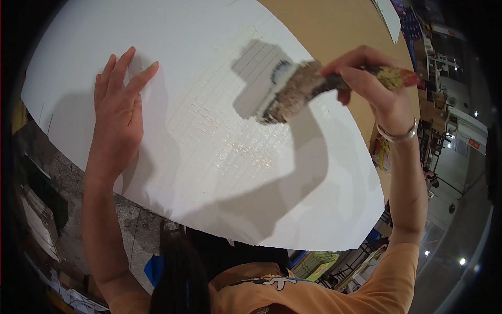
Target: Applying a liquid adhesive to a large paper sheet using a brush.
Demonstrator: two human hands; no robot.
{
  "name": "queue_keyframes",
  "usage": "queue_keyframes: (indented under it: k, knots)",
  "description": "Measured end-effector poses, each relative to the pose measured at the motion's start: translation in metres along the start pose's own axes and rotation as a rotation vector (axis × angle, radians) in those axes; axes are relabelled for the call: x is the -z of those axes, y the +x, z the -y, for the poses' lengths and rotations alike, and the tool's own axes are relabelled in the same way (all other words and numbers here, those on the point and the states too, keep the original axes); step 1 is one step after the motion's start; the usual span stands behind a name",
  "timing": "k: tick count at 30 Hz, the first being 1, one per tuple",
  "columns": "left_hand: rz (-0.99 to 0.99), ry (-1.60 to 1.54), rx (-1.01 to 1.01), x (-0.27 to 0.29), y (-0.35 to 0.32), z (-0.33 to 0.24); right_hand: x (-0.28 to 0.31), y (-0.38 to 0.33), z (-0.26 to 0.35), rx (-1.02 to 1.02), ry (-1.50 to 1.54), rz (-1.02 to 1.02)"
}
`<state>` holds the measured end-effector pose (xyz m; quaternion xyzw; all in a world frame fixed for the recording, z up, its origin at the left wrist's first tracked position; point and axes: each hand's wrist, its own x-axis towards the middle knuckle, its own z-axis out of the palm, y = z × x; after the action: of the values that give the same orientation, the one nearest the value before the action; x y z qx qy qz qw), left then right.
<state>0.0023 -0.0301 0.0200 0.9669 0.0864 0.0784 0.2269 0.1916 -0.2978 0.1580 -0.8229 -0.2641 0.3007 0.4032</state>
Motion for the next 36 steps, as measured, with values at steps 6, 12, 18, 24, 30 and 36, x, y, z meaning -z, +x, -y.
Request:
queue_keyframes:
  k: [6, 12, 18, 24, 30, 36]
  knots:
    - [-0.013, -0.020, -0.017, 0.000, 0.001, -0.003, -0.008, 0.014, 0.015, 0.122, 0.082, -0.054]
    - [0.007, -0.003, -0.016, 0.004, 0.000, -0.003, -0.001, 0.009, 0.007, 0.036, 0.006, 0.002]
    - [-0.004, -0.073, -0.001, 0.001, 0.001, -0.006, -0.010, 0.023, 0.016, 0.079, 0.053, -0.044]
    - [0.000, -0.075, -0.002, 0.005, 0.001, -0.006, -0.001, 0.020, 0.024, 0.086, 0.038, 0.011]
    - [-0.011, -0.093, -0.004, 0.004, 0.001, -0.006, -0.018, 0.046, 0.019, 0.145, 0.049, -0.001]
    - [-0.023, -0.111, -0.005, 0.005, 0.003, -0.008, -0.010, 0.044, 0.030, 0.165, 0.074, 0.016]
